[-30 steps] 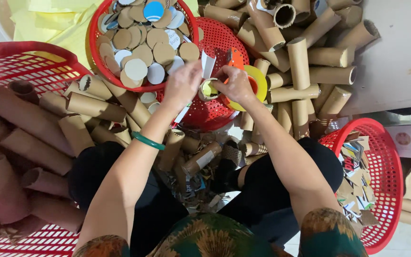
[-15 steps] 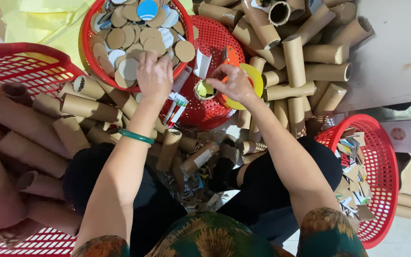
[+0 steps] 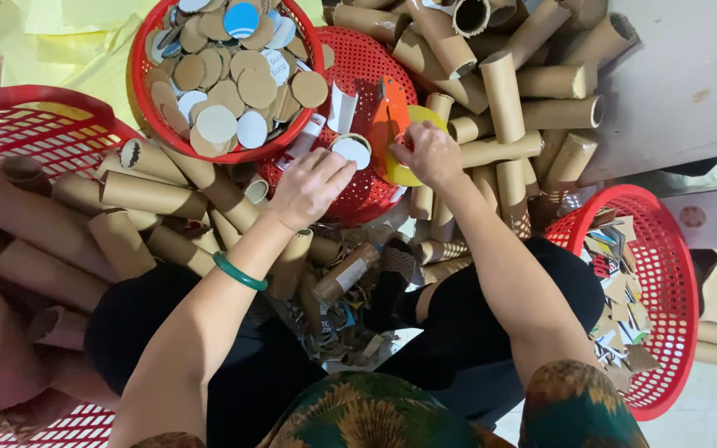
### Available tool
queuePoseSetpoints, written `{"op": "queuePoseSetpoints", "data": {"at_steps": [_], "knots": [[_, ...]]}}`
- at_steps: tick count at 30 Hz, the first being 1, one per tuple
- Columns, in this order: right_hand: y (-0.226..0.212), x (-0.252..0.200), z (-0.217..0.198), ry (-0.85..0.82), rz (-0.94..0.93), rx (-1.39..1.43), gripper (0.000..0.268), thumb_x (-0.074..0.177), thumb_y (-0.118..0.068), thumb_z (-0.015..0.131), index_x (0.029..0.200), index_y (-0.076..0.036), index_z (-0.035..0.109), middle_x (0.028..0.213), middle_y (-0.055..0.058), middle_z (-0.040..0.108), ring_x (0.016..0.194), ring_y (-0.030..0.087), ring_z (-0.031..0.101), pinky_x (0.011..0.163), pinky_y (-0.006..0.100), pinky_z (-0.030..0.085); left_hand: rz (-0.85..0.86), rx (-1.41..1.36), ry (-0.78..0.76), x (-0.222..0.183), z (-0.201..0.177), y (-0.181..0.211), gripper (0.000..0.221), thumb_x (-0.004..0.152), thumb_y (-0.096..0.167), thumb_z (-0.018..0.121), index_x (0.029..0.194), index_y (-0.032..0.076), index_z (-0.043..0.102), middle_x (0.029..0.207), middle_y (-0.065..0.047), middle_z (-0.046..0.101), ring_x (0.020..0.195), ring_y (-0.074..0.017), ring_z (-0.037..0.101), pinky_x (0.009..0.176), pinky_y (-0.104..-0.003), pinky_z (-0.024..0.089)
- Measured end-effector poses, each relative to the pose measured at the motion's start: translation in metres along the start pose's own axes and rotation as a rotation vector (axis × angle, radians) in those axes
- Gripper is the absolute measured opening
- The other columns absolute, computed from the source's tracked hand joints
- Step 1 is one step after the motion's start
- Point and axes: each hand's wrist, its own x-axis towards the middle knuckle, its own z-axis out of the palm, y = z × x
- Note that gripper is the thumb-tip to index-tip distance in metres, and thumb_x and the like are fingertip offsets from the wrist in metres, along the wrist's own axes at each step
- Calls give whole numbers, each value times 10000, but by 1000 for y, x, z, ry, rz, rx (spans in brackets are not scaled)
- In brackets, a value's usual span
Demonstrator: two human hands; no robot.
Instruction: The recorder is manually assembling cardboard tubes by inserting paper inserts, capping them with cardboard disks, and sealing them with tape from a dispenser.
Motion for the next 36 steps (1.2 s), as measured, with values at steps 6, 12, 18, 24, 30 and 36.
{"op": "queuePoseSetpoints", "data": {"at_steps": [6,12,18,24,30,36], "knots": [[3,-10,30,-117,-9,-92,894,822,-525,821,1438,-45,386,1354,269,541,1169,431,602,972,493,506,-127,-58,-33,-9,19,-1,237,826,126,834,1021,83,707,1006,-55,617,955,-277,603,809,-388,523],[-2,-8,46,-193,41,-91,1223,762,-565,846,1606,-49,127,1407,263,502,1249,428,545,1076,475,448,-292,-140,75,10,5,6,425,682,209,903,988,49,654,1253,-164,649,1113,-374,601,998,-464,483],[3,-1,63,-250,66,-113,1325,770,-616,828,1606,-51,-30,1340,286,539,1186,413,603,1030,465,469,-396,-207,80,-10,31,-3,360,796,159,885,1042,64,641,1326,-124,672,1157,-344,650,1044,-463,511],[-12,-1,57,-329,161,-99,1254,843,-507,799,1619,-59,-78,1198,217,670,1136,357,656,1042,485,463,-480,-251,48,-9,29,-2,680,818,152,882,1381,73,510,1198,-157,671,1101,-361,644,1012,-462,530],[4,3,82,-298,137,-80,1270,845,-448,814,1616,-41,-110,1207,263,658,1112,385,658,1030,473,459,-496,-257,53,-6,27,1,766,794,141,880,1432,86,462,1199,-179,666,1098,-394,636,1006,-486,517],[7,-1,53,-253,106,-30,1136,844,-417,807,1618,-28,74,1287,208,662,1183,379,649,1064,496,465,-520,-267,36,-14,33,-3,798,819,140,877,1475,108,425,1213,-166,653,1121,-386,629,1003,-480,524]]}}
